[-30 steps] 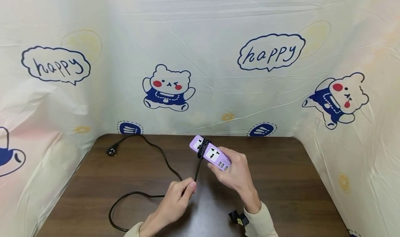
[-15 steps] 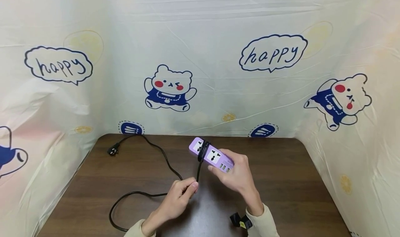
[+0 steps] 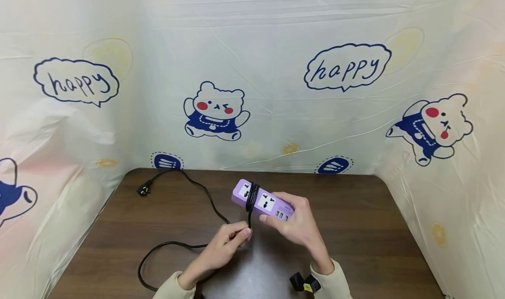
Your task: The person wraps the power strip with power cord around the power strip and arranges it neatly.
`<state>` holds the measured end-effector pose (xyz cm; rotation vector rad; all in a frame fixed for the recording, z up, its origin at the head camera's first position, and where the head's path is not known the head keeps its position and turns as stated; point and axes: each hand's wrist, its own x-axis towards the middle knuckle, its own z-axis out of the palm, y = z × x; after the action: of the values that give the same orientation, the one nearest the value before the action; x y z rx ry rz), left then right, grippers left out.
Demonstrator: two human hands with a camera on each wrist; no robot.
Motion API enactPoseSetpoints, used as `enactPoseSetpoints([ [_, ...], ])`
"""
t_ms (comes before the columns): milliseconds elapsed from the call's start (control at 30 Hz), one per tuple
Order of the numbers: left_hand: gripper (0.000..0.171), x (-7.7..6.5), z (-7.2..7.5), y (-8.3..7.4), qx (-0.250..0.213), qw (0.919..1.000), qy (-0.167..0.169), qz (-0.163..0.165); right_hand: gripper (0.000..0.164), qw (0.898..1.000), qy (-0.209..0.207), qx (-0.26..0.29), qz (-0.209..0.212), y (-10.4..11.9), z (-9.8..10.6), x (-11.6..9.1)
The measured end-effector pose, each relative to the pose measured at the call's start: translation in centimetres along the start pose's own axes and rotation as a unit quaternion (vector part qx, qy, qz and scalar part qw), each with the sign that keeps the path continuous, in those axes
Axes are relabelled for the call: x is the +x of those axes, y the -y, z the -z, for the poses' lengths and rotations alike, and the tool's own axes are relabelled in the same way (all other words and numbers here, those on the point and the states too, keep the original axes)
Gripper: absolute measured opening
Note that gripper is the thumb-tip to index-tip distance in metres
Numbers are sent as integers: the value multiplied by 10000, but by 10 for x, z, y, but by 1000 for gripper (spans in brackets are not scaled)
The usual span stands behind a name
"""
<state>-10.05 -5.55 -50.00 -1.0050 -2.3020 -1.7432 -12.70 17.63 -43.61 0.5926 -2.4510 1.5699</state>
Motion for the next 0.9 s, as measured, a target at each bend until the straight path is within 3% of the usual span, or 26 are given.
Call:
enactPoseSetpoints([
  [467, 25, 0, 1, 6, 8, 10000, -17, -36, 38, 9969, 530, 527, 225, 5, -3, -1],
  [667, 23, 0, 5, 9, -390, 9991, 177, 24, 34, 9936, 738, 817, 254, 7, -3, -2],
  [900, 21, 1, 16, 10, -698, 9961, 547, -33, 35, 9943, 604, 834, 270, 7, 0, -1],
])
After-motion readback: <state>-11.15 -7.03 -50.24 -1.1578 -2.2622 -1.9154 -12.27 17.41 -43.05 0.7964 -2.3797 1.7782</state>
